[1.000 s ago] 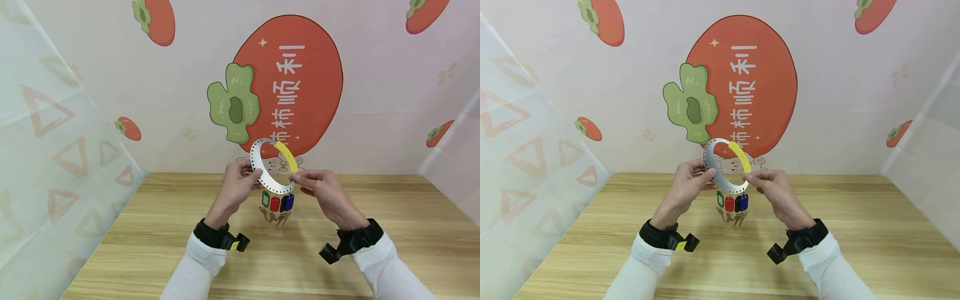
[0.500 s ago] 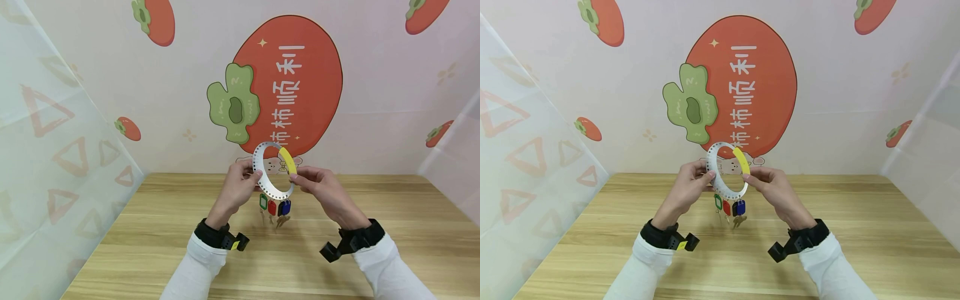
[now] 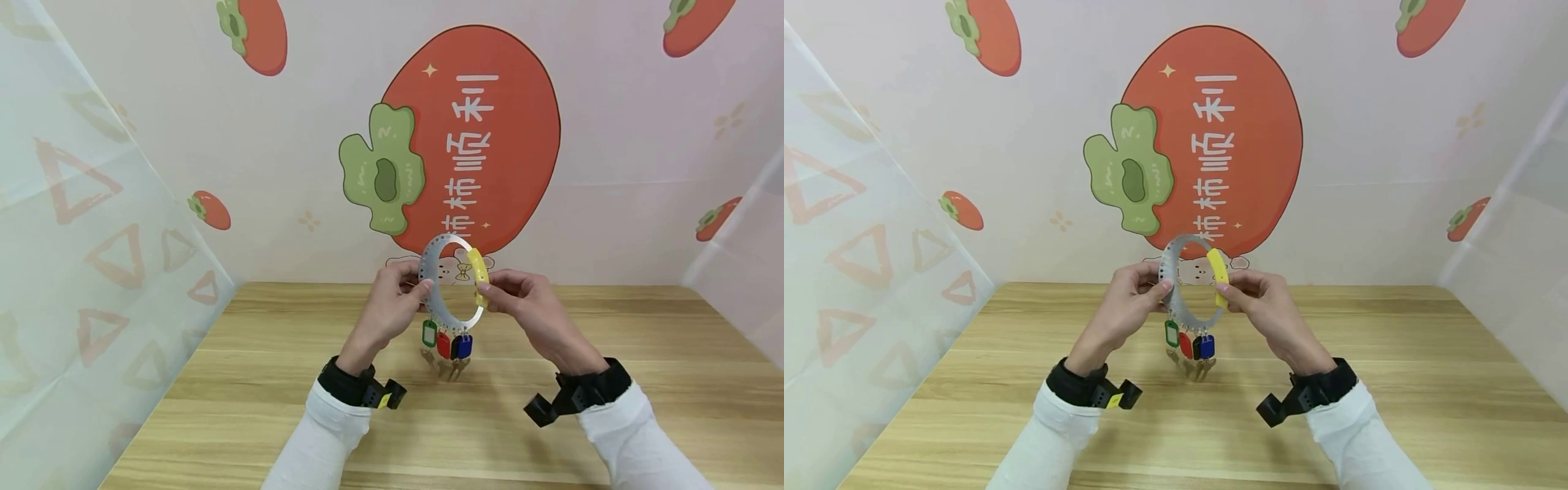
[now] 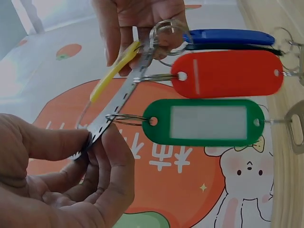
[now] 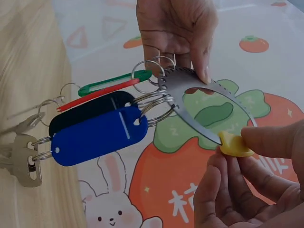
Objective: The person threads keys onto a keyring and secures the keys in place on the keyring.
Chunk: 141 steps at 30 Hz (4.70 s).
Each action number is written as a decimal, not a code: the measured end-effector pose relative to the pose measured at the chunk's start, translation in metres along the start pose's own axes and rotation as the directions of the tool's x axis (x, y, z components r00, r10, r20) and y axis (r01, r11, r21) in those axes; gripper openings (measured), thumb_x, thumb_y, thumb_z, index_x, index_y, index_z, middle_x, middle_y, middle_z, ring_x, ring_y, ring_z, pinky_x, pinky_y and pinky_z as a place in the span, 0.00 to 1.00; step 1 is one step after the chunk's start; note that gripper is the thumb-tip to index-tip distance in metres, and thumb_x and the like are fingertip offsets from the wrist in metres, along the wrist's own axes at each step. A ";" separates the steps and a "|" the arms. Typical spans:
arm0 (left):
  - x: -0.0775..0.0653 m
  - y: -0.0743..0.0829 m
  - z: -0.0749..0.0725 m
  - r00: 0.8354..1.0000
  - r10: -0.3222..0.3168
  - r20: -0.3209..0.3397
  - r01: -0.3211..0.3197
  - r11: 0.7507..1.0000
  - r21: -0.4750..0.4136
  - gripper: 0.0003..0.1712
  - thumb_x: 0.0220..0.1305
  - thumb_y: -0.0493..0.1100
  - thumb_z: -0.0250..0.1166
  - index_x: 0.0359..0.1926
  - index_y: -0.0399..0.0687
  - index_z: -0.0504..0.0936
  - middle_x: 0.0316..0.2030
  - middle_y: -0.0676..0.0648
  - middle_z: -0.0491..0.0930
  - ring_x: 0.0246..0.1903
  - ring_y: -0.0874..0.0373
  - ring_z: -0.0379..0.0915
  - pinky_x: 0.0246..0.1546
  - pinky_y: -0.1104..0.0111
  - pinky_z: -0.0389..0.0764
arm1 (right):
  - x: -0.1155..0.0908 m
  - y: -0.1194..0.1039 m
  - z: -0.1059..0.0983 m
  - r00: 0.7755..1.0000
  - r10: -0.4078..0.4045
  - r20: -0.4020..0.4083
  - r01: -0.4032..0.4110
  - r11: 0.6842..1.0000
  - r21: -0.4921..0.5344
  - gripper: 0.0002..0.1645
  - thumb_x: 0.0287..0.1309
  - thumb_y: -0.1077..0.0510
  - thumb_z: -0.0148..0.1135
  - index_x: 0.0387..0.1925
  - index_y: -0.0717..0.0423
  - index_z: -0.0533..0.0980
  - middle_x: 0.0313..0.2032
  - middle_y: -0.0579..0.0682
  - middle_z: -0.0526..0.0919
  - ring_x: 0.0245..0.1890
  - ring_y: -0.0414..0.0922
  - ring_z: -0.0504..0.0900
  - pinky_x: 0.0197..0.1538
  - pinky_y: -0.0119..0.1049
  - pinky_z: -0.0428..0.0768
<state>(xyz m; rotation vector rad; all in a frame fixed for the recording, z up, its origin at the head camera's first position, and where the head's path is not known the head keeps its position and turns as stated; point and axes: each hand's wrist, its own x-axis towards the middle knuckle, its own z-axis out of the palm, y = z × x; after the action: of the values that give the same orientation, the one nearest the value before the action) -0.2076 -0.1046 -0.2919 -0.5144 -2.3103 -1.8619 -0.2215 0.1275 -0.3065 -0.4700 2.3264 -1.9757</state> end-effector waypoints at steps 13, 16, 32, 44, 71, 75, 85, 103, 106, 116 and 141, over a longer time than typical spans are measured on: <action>-0.002 0.003 -0.001 0.998 0.029 0.048 -0.031 0.999 0.039 0.05 0.70 0.30 0.60 0.44 0.31 0.81 0.38 0.39 0.78 0.34 0.51 0.78 0.36 0.61 0.84 | -0.001 -0.003 -0.011 0.996 -0.035 0.076 0.037 0.999 -0.021 0.21 0.69 0.58 0.64 0.55 0.70 0.76 0.46 0.62 0.82 0.42 0.49 0.85 0.50 0.41 0.83; -0.003 0.004 -0.002 0.997 0.048 0.052 -0.052 0.997 0.064 0.06 0.70 0.31 0.61 0.44 0.33 0.82 0.38 0.40 0.79 0.34 0.50 0.78 0.36 0.63 0.81 | -0.003 -0.006 -0.012 0.997 -0.034 0.075 0.037 0.999 -0.038 0.20 0.69 0.58 0.64 0.55 0.69 0.76 0.46 0.63 0.82 0.42 0.49 0.84 0.51 0.40 0.83; -0.006 0.014 -0.003 0.992 0.127 0.025 -0.129 0.989 0.075 0.06 0.70 0.35 0.63 0.44 0.38 0.83 0.38 0.44 0.81 0.39 0.52 0.77 0.44 0.57 0.78 | -0.011 -0.015 -0.008 0.977 -0.214 -0.027 0.210 0.973 -0.098 0.15 0.66 0.61 0.66 0.50 0.67 0.81 0.41 0.54 0.84 0.41 0.46 0.84 0.48 0.34 0.83; -0.007 0.016 -0.007 0.988 0.092 0.120 -0.100 0.993 0.059 0.06 0.67 0.31 0.63 0.44 0.37 0.83 0.36 0.43 0.81 0.33 0.51 0.79 0.35 0.58 0.84 | -0.014 -0.024 -0.014 0.989 -0.113 0.094 0.126 0.980 -0.153 0.13 0.66 0.59 0.67 0.48 0.63 0.81 0.40 0.58 0.85 0.38 0.50 0.85 0.46 0.39 0.84; 0.006 -0.022 -0.008 0.926 -0.252 0.281 0.225 0.966 0.124 0.13 0.67 0.31 0.61 0.50 0.27 0.80 0.37 0.37 0.82 0.33 0.51 0.84 0.33 0.63 0.86 | 0.008 0.014 -0.016 0.944 0.143 0.297 -0.107 0.985 -0.134 0.16 0.66 0.63 0.65 0.48 0.73 0.75 0.39 0.60 0.82 0.38 0.53 0.85 0.46 0.45 0.85; 0.009 -0.031 -0.005 0.934 -0.281 0.223 0.260 0.958 0.120 0.12 0.68 0.30 0.61 0.50 0.26 0.79 0.38 0.37 0.82 0.33 0.51 0.83 0.35 0.62 0.86 | 0.012 0.022 -0.012 0.958 0.130 0.257 -0.102 0.987 -0.120 0.19 0.66 0.66 0.63 0.52 0.77 0.73 0.39 0.61 0.82 0.38 0.50 0.84 0.48 0.45 0.84; 0.014 -0.052 0.001 0.948 -0.301 0.108 0.294 0.953 0.074 0.10 0.68 0.27 0.60 0.48 0.25 0.78 0.37 0.36 0.82 0.33 0.51 0.84 0.40 0.60 0.85 | 0.019 0.043 -0.006 0.985 0.108 0.137 -0.095 0.991 -0.094 0.20 0.66 0.70 0.60 0.57 0.78 0.73 0.44 0.65 0.82 0.40 0.49 0.84 0.47 0.40 0.84; 0.021 -0.085 0.015 0.936 -0.342 -0.083 0.339 0.939 -0.052 0.15 0.62 0.23 0.60 0.50 0.23 0.80 0.38 0.36 0.80 0.39 0.42 0.83 0.42 0.58 0.85 | 0.035 0.080 0.005 0.983 0.141 -0.121 -0.153 0.984 -0.091 0.18 0.64 0.70 0.64 0.54 0.75 0.77 0.40 0.63 0.85 0.36 0.48 0.88 0.46 0.45 0.84; 0.022 -0.089 0.015 0.934 -0.348 -0.075 0.347 0.937 -0.030 0.16 0.63 0.24 0.59 0.52 0.26 0.81 0.38 0.36 0.81 0.42 0.39 0.81 0.44 0.56 0.84 | 0.036 0.085 0.007 0.979 0.151 -0.139 -0.166 0.981 -0.098 0.18 0.63 0.70 0.65 0.53 0.75 0.78 0.40 0.63 0.86 0.37 0.51 0.88 0.45 0.43 0.85; 0.023 -0.101 0.019 0.937 -0.349 -0.008 0.348 0.937 -0.034 0.20 0.60 0.26 0.57 0.53 0.29 0.83 0.38 0.38 0.81 0.40 0.43 0.77 0.36 0.64 0.75 | 0.040 0.092 0.009 0.972 0.186 -0.143 -0.204 0.972 -0.119 0.20 0.62 0.72 0.64 0.55 0.76 0.77 0.44 0.67 0.83 0.36 0.47 0.85 0.45 0.41 0.85; 0.021 -0.109 0.025 0.900 -0.437 0.010 0.437 0.900 0.003 0.16 0.64 0.28 0.58 0.51 0.27 0.82 0.40 0.41 0.76 0.33 0.52 0.69 0.30 0.68 0.67 | 0.046 0.098 0.013 0.946 0.324 -0.002 -0.313 0.913 -0.260 0.22 0.68 0.64 0.59 0.59 0.73 0.75 0.48 0.63 0.81 0.42 0.51 0.79 0.50 0.43 0.78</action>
<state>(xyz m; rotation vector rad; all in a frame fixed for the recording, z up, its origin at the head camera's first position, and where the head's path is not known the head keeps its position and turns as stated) -0.2617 -0.0960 -0.3919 0.0074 -2.5976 -2.0343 -0.2819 0.1165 -0.3972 -0.1244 2.4571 -1.5152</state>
